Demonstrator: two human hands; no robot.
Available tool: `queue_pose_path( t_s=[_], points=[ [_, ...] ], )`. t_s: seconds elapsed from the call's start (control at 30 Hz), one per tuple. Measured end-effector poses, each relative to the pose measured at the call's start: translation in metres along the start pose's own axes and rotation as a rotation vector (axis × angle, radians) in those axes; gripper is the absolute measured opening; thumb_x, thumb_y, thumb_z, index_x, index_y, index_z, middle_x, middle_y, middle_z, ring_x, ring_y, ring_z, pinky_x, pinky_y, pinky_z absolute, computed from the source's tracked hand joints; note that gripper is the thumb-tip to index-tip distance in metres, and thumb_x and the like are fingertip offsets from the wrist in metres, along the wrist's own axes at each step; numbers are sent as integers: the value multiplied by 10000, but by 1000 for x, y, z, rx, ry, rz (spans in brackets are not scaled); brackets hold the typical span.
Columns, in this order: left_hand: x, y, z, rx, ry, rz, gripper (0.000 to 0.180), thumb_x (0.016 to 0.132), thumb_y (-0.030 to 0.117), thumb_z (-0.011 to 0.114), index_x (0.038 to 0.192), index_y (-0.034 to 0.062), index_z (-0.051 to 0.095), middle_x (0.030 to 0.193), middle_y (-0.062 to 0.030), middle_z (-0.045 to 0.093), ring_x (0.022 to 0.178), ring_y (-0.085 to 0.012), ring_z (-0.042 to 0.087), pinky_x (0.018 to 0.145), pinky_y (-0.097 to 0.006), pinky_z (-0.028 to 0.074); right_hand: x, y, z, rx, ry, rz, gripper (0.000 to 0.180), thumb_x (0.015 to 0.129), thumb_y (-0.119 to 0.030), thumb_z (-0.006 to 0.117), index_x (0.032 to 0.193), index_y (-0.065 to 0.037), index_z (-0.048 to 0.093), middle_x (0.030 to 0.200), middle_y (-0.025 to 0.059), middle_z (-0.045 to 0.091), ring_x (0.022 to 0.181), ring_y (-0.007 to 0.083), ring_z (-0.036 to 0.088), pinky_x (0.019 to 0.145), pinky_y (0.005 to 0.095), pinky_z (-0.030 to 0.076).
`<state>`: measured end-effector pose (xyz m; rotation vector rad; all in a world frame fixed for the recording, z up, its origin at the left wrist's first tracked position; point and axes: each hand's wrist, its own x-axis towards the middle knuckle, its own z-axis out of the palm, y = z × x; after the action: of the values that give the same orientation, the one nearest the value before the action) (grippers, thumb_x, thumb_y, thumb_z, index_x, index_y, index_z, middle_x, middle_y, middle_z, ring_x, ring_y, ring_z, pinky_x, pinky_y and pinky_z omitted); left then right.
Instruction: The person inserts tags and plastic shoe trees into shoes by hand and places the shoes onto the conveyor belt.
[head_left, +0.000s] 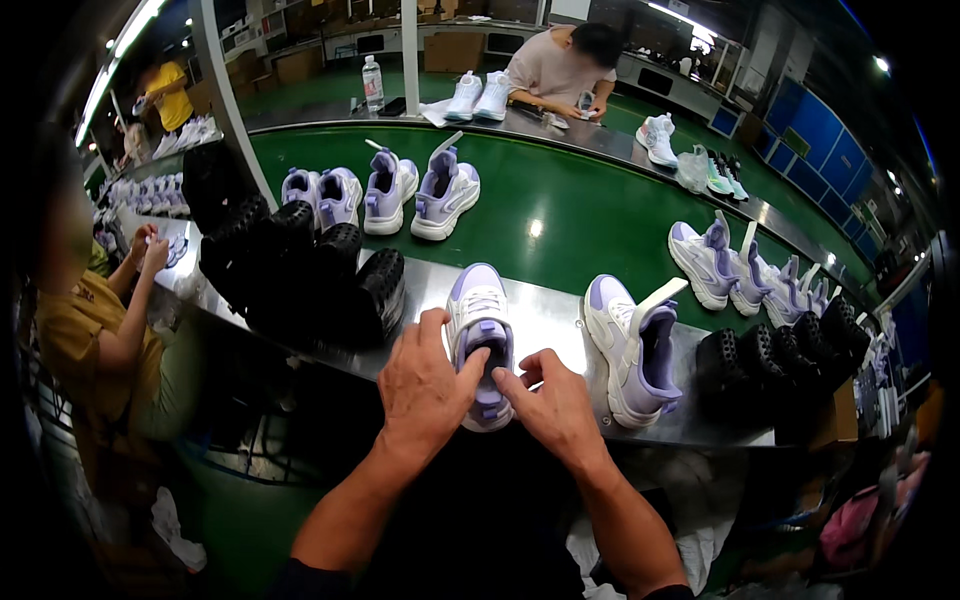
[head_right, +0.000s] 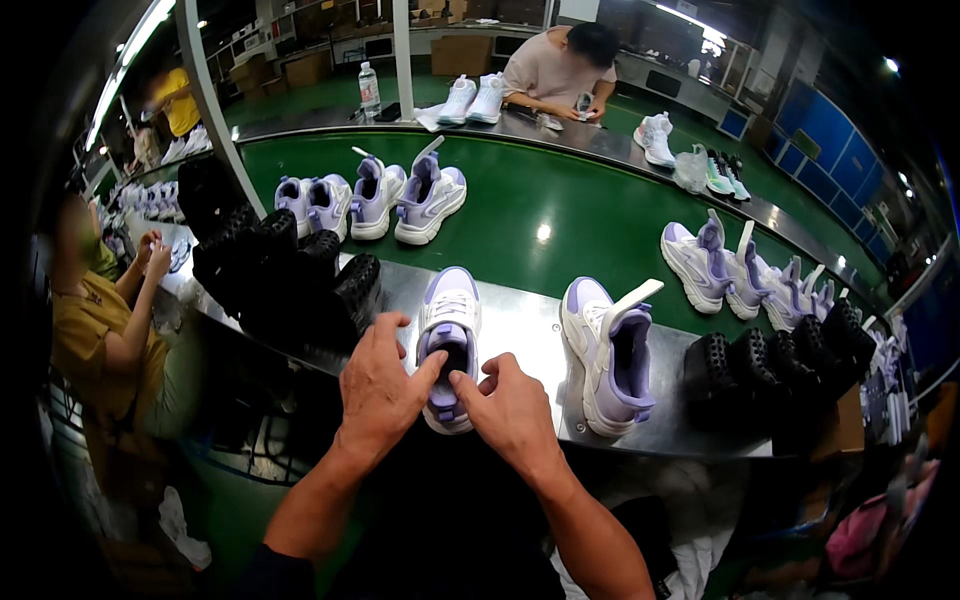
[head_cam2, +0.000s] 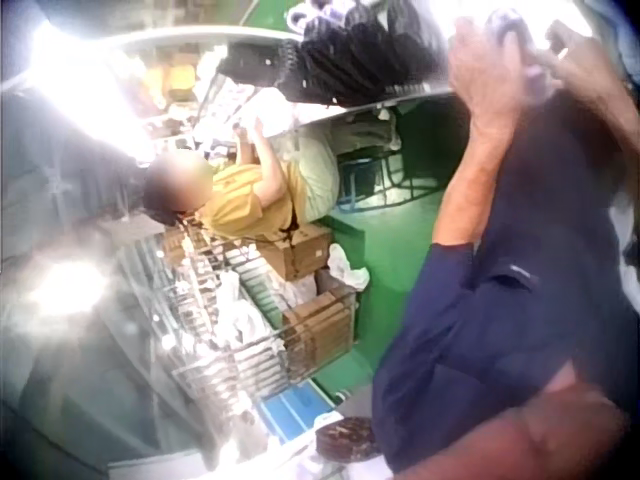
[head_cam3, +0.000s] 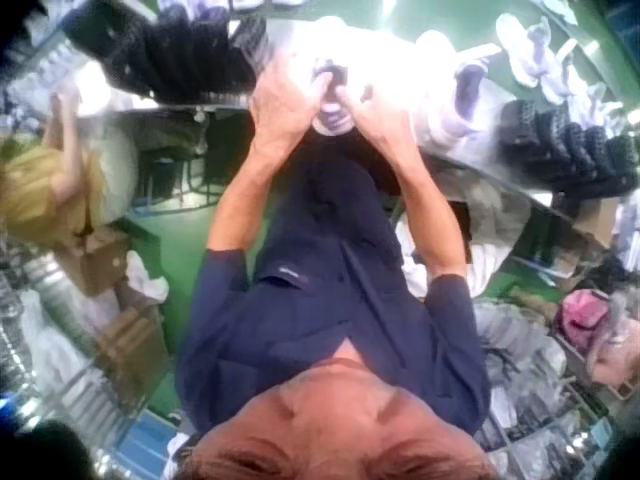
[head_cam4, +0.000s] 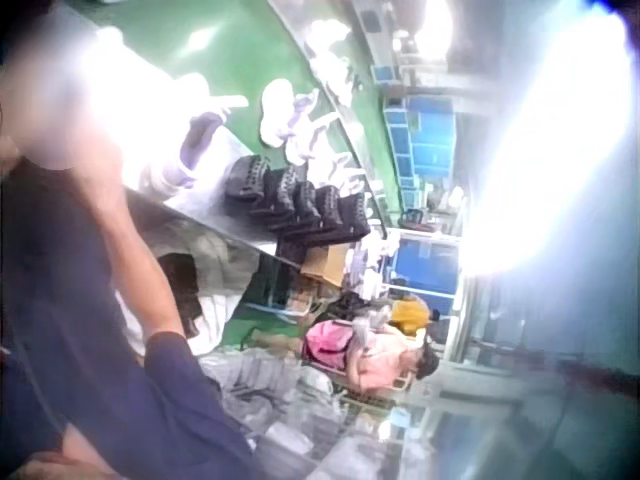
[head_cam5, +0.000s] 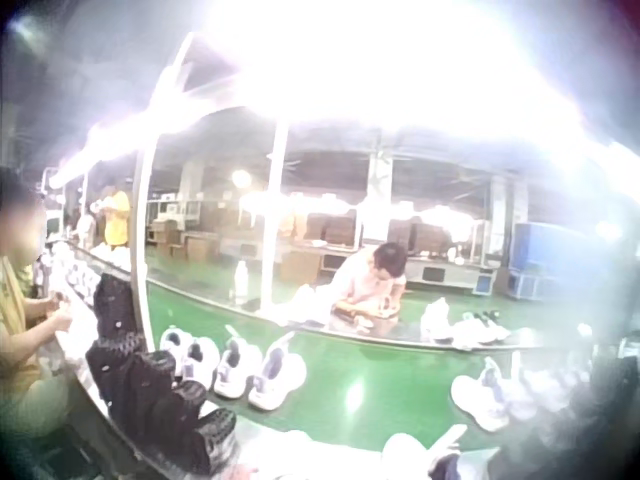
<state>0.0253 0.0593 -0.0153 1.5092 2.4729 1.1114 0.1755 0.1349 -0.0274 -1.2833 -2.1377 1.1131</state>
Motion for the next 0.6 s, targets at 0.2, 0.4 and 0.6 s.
queue_pose_path(
  t_s=[0.2, 0.4, 0.6],
  points=[
    [24, 2, 10, -21, 116, 507, 128, 822, 37, 706, 947, 56, 688, 910, -105, 612, 878, -324, 603, 763, -427, 507, 25, 24, 21, 126, 77, 44, 430, 923, -379, 671, 932, 45, 603, 714, 245, 681, 719, 432, 700, 675, 473, 553],
    [4, 25, -7, 51, 161, 466, 218, 813, 3, 708, 1026, 28, 665, 993, -151, 618, 939, -367, 578, 795, -445, 480, -24, 22, 1, 306, 257, -78, 326, 969, -276, 675, 980, 45, 618, 824, 208, 666, 739, 320, 665, 682, 407, 516],
    [-57, 74, 39, -167, -192, 698, 315, 801, 76, 762, 1086, 3, 650, 937, -162, 625, 870, -338, 603, 769, -420, 506, -18, 124, -132, 199, 835, 5, 356, 924, -217, 684, 1182, 9, 590, 1061, 181, 634, 787, 238, 590, 676, 360, 495]
  ],
)
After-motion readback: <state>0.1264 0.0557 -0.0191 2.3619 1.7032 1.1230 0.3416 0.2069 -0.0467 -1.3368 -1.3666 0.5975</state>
